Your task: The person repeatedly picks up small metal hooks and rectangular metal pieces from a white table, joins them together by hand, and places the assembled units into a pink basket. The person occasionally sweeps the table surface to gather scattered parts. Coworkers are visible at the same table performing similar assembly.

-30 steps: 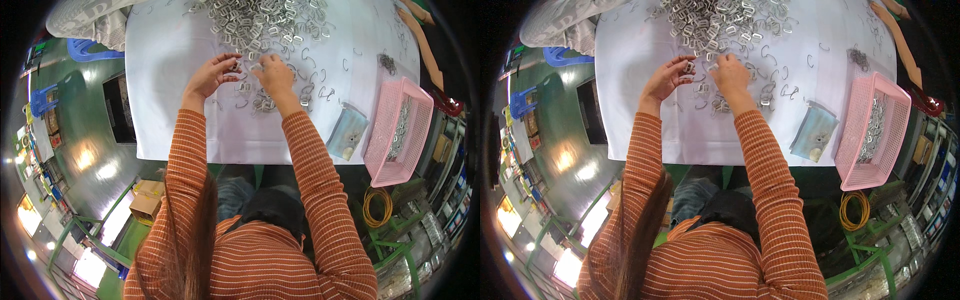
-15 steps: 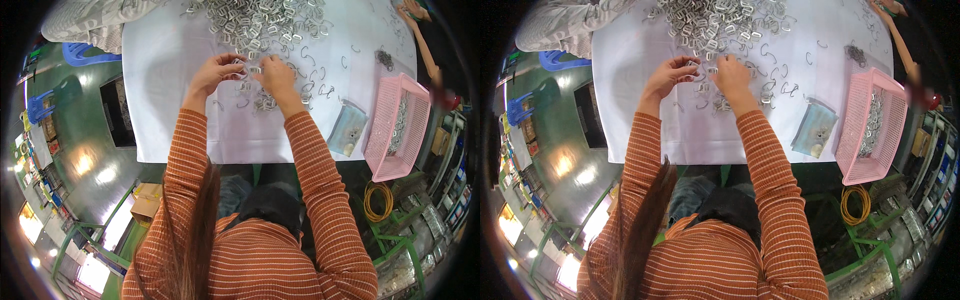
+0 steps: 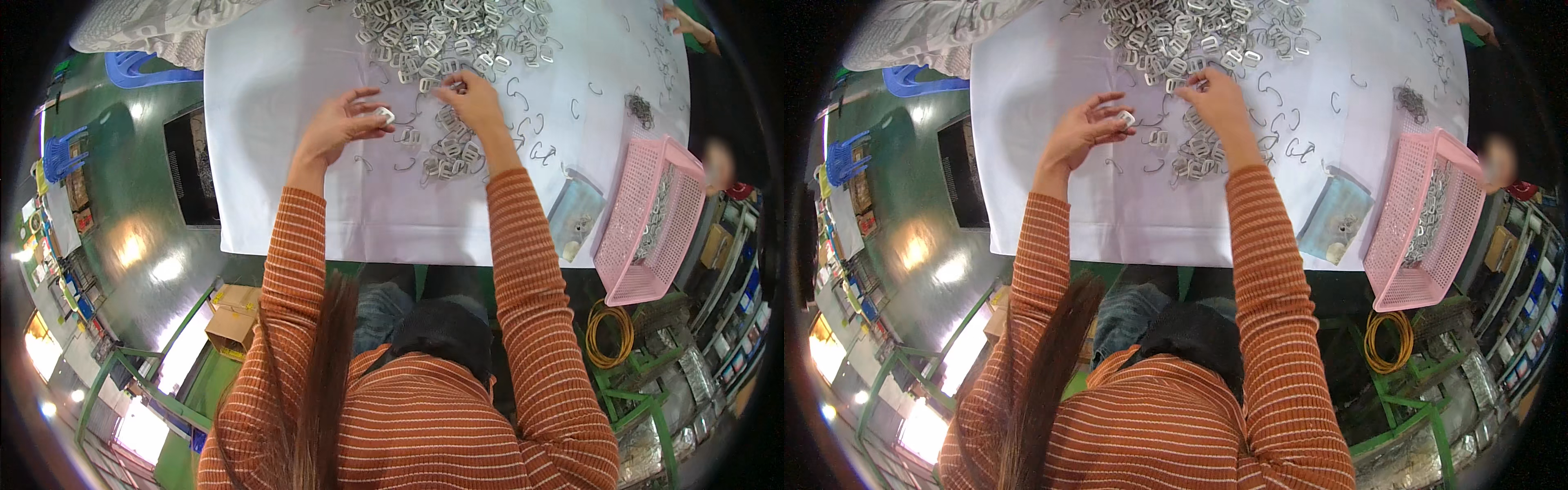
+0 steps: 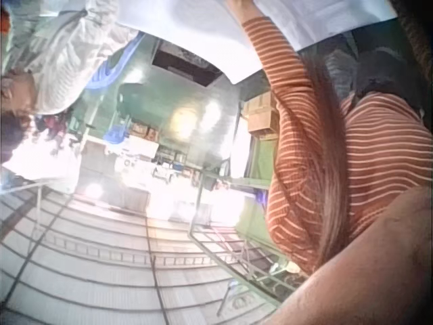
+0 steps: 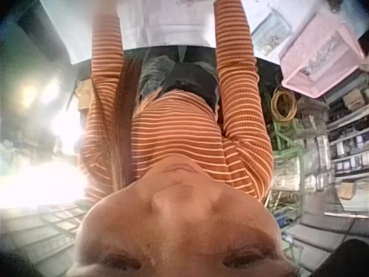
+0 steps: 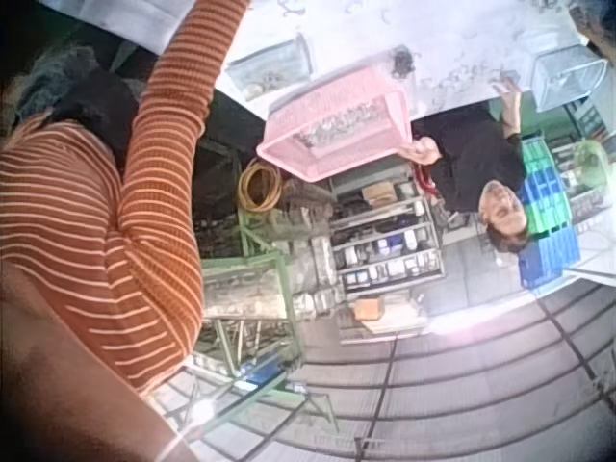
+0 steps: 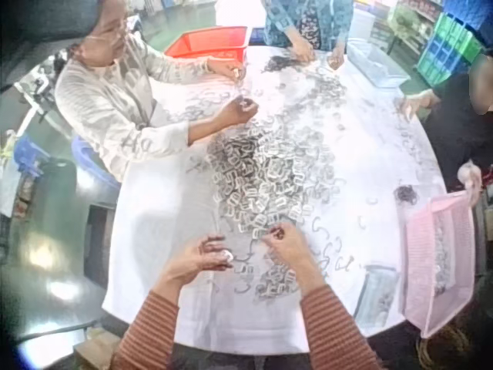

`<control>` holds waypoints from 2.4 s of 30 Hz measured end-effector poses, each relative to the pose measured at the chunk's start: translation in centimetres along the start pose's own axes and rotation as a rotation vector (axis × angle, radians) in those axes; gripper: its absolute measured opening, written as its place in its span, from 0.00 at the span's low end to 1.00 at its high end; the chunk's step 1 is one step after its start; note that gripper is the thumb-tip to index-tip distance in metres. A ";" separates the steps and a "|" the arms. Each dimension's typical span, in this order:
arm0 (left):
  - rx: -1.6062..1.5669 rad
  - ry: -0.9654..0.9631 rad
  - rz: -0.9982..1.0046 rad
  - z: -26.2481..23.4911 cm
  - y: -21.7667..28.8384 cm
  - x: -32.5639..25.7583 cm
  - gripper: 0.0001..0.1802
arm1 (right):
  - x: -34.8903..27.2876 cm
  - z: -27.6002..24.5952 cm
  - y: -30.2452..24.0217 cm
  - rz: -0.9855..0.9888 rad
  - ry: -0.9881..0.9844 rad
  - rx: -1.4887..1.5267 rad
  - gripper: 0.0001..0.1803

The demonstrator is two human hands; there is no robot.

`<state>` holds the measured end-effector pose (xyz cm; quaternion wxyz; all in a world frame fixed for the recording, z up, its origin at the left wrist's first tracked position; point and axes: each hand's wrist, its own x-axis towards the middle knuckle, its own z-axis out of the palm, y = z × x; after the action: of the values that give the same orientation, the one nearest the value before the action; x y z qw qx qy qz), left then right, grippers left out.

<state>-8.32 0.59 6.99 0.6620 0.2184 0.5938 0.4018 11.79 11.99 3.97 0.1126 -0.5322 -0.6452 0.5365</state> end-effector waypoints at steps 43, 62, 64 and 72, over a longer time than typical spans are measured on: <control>0.541 0.215 0.070 4.9 -3.4 1.3 0.11 | -6.5 -4.9 7.1 -0.218 -0.018 -0.588 0.15; -0.704 -0.215 0.199 4.1 -3.2 -0.5 0.12 | -4.0 -2.5 3.2 -0.124 -0.161 -0.206 0.13; -0.500 -0.060 0.120 4.1 -3.3 -0.2 0.13 | -4.2 -4.9 3.4 0.047 -0.242 -0.008 0.13; 0.753 0.594 0.309 8.8 -5.0 3.7 0.16 | -8.9 -12.6 6.8 0.236 -0.322 0.518 0.12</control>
<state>1.43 2.27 2.73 0.2726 0.4034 0.8211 0.2979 28.34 11.04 7.30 0.0780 -0.4650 -0.4306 0.7696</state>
